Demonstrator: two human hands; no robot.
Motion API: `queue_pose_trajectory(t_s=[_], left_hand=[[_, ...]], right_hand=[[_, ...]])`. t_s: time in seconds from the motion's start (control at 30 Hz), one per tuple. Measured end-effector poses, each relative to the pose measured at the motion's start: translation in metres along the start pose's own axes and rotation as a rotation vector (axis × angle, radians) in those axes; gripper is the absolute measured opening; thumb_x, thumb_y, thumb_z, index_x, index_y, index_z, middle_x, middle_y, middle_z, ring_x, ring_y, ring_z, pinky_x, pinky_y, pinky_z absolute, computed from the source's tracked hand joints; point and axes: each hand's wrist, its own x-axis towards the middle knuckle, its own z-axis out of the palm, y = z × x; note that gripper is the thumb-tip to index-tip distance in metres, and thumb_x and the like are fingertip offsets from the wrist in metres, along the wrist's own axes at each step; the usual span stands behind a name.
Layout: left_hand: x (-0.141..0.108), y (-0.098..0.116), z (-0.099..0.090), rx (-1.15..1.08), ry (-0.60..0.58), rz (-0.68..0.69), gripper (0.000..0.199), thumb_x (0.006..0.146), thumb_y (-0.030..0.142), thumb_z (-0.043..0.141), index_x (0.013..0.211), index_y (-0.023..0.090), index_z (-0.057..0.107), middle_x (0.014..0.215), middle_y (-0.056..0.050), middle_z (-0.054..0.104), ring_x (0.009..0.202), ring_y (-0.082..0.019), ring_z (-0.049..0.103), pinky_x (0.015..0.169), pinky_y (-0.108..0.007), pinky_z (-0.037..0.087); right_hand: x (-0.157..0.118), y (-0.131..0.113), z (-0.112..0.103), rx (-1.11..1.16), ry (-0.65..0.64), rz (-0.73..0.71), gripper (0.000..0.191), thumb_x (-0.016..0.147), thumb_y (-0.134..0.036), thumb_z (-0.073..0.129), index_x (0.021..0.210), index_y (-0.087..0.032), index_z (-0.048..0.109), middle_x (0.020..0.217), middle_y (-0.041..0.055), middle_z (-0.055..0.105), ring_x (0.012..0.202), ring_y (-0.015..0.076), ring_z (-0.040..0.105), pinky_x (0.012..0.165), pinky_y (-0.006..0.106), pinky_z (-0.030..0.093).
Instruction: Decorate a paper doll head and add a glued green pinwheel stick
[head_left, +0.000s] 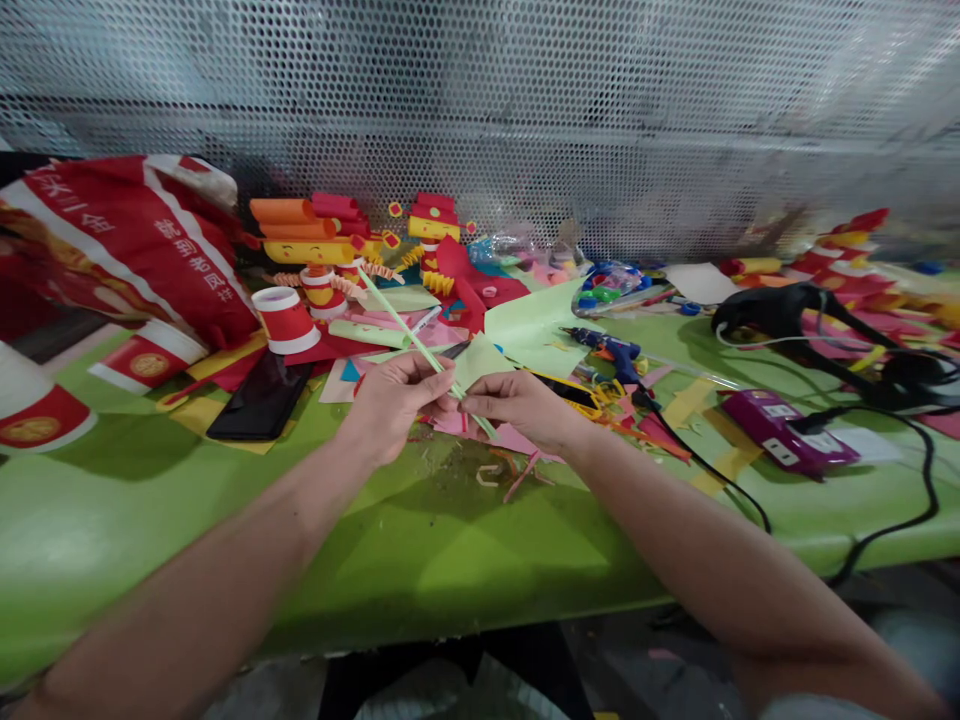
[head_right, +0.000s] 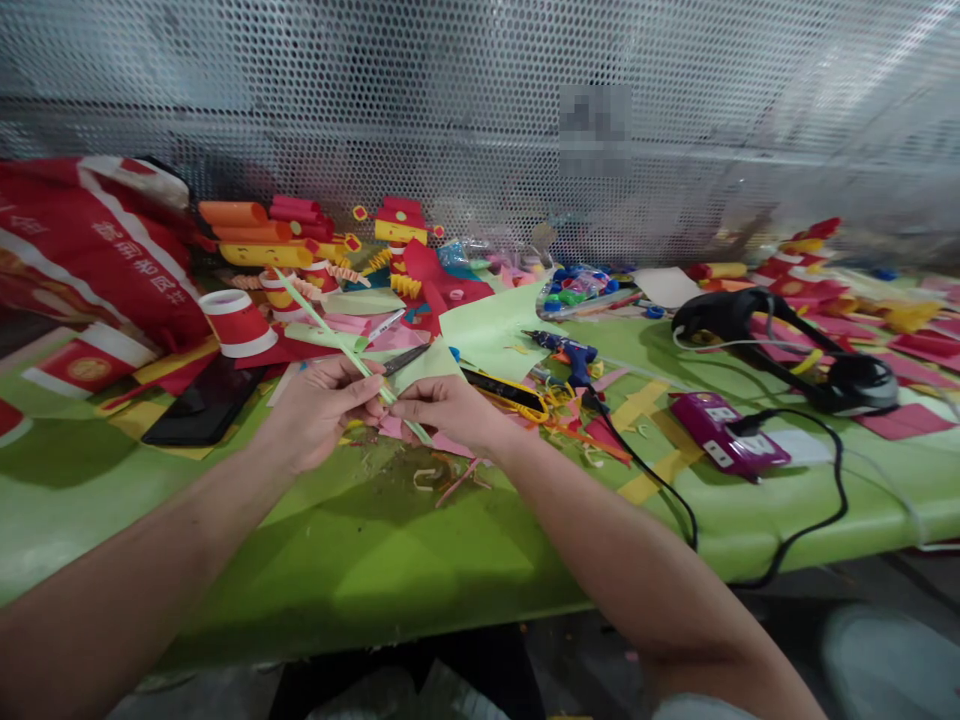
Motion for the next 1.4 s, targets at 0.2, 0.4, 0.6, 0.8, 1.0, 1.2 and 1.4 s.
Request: queue_pose_trajectory(t_s=[0.2, 0.4, 0.6, 0.8, 1.0, 1.2, 1.4], left_hand=[[0.0, 0.0007, 0.0005, 0.001, 0.016, 0.015, 0.018, 0.062, 0.023, 0.073, 0.072, 0.013, 0.061, 0.051, 0.002, 0.061, 0.045, -0.008, 0.055, 0.049, -0.021, 0.047], [0.0006, -0.0025, 0.0015, 0.013, 0.045, -0.021, 0.023, 0.06, 0.026, 0.075, 0.072, 0.013, 0.06, 0.051, 0.002, 0.061, 0.045, -0.009, 0.056, 0.048, -0.021, 0.047], [0.0009, 0.0024, 0.0, -0.034, 0.058, -0.047, 0.014, 0.066, 0.017, 0.069, 0.072, 0.014, 0.057, 0.056, 0.001, 0.063, 0.05, -0.011, 0.062, 0.05, -0.021, 0.051], [0.0007, 0.0068, 0.0002, -0.038, 0.073, -0.074, 0.008, 0.066, 0.011, 0.063, 0.065, 0.013, 0.055, 0.055, -0.002, 0.064, 0.054, -0.015, 0.065, 0.05, -0.021, 0.052], [0.0016, 0.0073, -0.0021, -0.054, 0.053, -0.066, 0.004, 0.064, 0.011, 0.064, 0.063, 0.012, 0.059, 0.054, -0.004, 0.065, 0.054, -0.016, 0.066, 0.048, -0.021, 0.052], [0.0013, 0.0066, -0.0025, -0.076, 0.03, -0.073, 0.002, 0.067, 0.009, 0.062, 0.066, 0.011, 0.061, 0.053, -0.004, 0.066, 0.049, -0.014, 0.064, 0.048, -0.021, 0.052], [0.005, 0.0062, -0.0036, -0.092, 0.105, -0.019, 0.016, 0.069, 0.018, 0.068, 0.063, 0.014, 0.054, 0.053, -0.001, 0.063, 0.048, -0.013, 0.063, 0.045, -0.021, 0.051]], right_hand=[[0.0001, -0.0027, 0.001, 0.03, 0.047, 0.001, 0.019, 0.064, -0.032, 0.068, 0.062, -0.015, 0.06, 0.052, -0.0042, 0.058, 0.044, 0.0059, 0.05, 0.048, 0.021, 0.042], [0.0012, -0.0007, 0.0061, 0.004, 0.11, -0.011, 0.011, 0.064, -0.025, 0.065, 0.063, -0.015, 0.06, 0.054, -0.0035, 0.059, 0.041, 0.006, 0.051, 0.047, 0.022, 0.045], [0.001, -0.0012, 0.0029, -0.045, 0.109, -0.026, 0.012, 0.068, -0.025, 0.059, 0.064, -0.014, 0.06, 0.054, -0.0031, 0.059, 0.04, 0.0059, 0.052, 0.044, 0.021, 0.042], [0.0007, -0.0018, 0.0013, -0.063, 0.131, 0.0, 0.009, 0.067, -0.023, 0.06, 0.063, -0.014, 0.06, 0.052, -0.0039, 0.059, 0.037, 0.0052, 0.05, 0.042, 0.019, 0.041], [0.0011, 0.0004, 0.0011, -0.063, 0.12, -0.008, 0.009, 0.066, -0.024, 0.061, 0.065, -0.015, 0.061, 0.054, -0.0032, 0.06, 0.039, 0.0055, 0.051, 0.042, 0.02, 0.042], [-0.0001, -0.0018, 0.0019, -0.063, 0.128, -0.016, 0.01, 0.066, -0.024, 0.062, 0.065, -0.015, 0.059, 0.053, -0.0033, 0.06, 0.039, 0.0059, 0.052, 0.042, 0.02, 0.042], [-0.0004, -0.0005, 0.0022, -0.12, 0.165, -0.053, 0.01, 0.068, -0.023, 0.061, 0.064, -0.015, 0.057, 0.049, -0.0048, 0.056, 0.039, 0.0064, 0.053, 0.042, 0.019, 0.042]])
